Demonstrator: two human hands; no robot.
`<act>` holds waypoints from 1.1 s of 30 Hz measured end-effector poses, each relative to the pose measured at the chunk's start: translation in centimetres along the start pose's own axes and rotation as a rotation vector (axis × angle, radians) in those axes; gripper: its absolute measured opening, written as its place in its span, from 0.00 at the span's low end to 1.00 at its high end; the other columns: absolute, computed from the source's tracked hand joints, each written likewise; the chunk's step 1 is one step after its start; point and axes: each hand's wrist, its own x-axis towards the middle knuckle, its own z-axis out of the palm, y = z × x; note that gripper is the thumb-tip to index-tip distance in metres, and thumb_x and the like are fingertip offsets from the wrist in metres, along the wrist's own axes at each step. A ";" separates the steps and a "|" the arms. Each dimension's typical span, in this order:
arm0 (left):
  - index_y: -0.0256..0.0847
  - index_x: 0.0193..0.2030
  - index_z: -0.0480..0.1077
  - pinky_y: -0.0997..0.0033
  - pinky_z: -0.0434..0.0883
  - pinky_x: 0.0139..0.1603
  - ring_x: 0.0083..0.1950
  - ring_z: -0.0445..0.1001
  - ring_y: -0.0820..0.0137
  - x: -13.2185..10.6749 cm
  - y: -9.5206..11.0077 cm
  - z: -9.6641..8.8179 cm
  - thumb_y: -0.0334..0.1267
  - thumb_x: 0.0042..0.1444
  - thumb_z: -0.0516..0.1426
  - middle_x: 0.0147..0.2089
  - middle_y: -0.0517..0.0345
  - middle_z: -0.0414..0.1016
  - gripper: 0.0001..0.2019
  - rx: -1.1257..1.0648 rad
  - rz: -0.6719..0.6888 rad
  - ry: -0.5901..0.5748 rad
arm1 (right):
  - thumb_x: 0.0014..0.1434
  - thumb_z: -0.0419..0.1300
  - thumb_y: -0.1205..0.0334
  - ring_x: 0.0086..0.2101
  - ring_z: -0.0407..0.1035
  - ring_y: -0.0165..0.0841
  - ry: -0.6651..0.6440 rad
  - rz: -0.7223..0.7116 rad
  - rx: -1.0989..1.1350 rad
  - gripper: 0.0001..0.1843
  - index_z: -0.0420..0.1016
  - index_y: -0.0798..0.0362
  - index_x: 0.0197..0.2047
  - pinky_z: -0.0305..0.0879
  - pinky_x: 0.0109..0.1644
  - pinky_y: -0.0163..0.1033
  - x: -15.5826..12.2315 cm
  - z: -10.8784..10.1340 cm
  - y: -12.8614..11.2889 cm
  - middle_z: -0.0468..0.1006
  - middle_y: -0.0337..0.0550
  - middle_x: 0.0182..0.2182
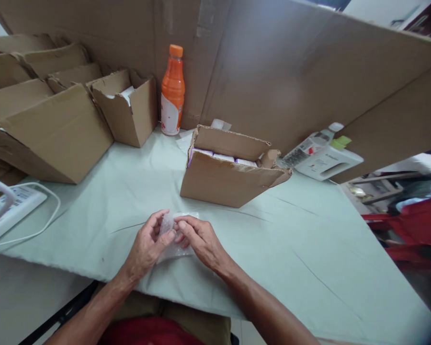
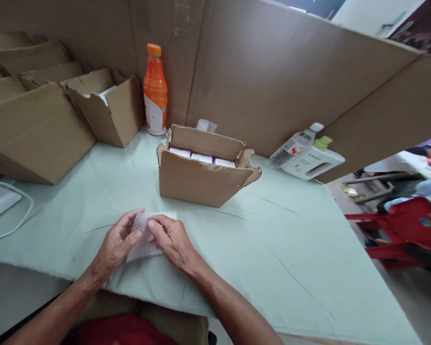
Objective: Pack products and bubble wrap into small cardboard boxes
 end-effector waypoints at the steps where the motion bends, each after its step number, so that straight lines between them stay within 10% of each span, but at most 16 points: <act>1: 0.36 0.63 0.64 0.64 0.71 0.53 0.52 0.75 0.60 0.1 -0.2 0.0 0.49 0.52 0.63 0.53 0.47 0.76 0.34 0.032 0.001 0.010 | 0.68 0.52 0.49 0.31 0.75 0.32 -0.018 0.005 0.022 0.21 0.78 0.53 0.51 0.71 0.32 0.35 -0.1 0.1 0.0 0.80 0.45 0.37; 14: 0.38 0.57 0.71 0.71 0.72 0.44 0.44 0.76 0.66 -0.1 -0.3 0.1 0.40 0.54 0.56 0.46 0.54 0.78 0.23 0.211 -0.002 0.086 | 0.58 0.65 0.55 0.60 0.64 0.43 0.084 -0.178 -0.474 0.14 0.78 0.47 0.48 0.62 0.61 0.50 -0.1 -5.7 -0.1 0.71 0.48 0.60; 25: 0.37 0.56 0.71 0.71 0.72 0.43 0.43 0.77 0.66 0.0 -0.4 -0.2 0.41 0.53 0.58 0.46 0.53 0.79 0.23 0.183 0.014 0.156 | 0.55 0.66 0.56 0.31 0.66 0.30 0.078 0.013 -0.112 0.29 0.67 0.52 0.59 0.63 0.34 0.35 -0.1 -4.4 3.1 0.73 0.36 0.31; 33: 0.38 0.44 0.73 0.72 0.73 0.41 0.39 0.77 0.67 0.2 -0.2 0.1 0.42 0.52 0.59 0.39 0.56 0.80 0.14 0.037 0.003 0.130 | 0.52 0.69 0.54 0.33 0.70 0.31 0.244 -0.007 0.174 0.27 0.67 0.51 0.53 0.65 0.38 0.37 -0.4 -4.0 2.5 0.75 0.37 0.32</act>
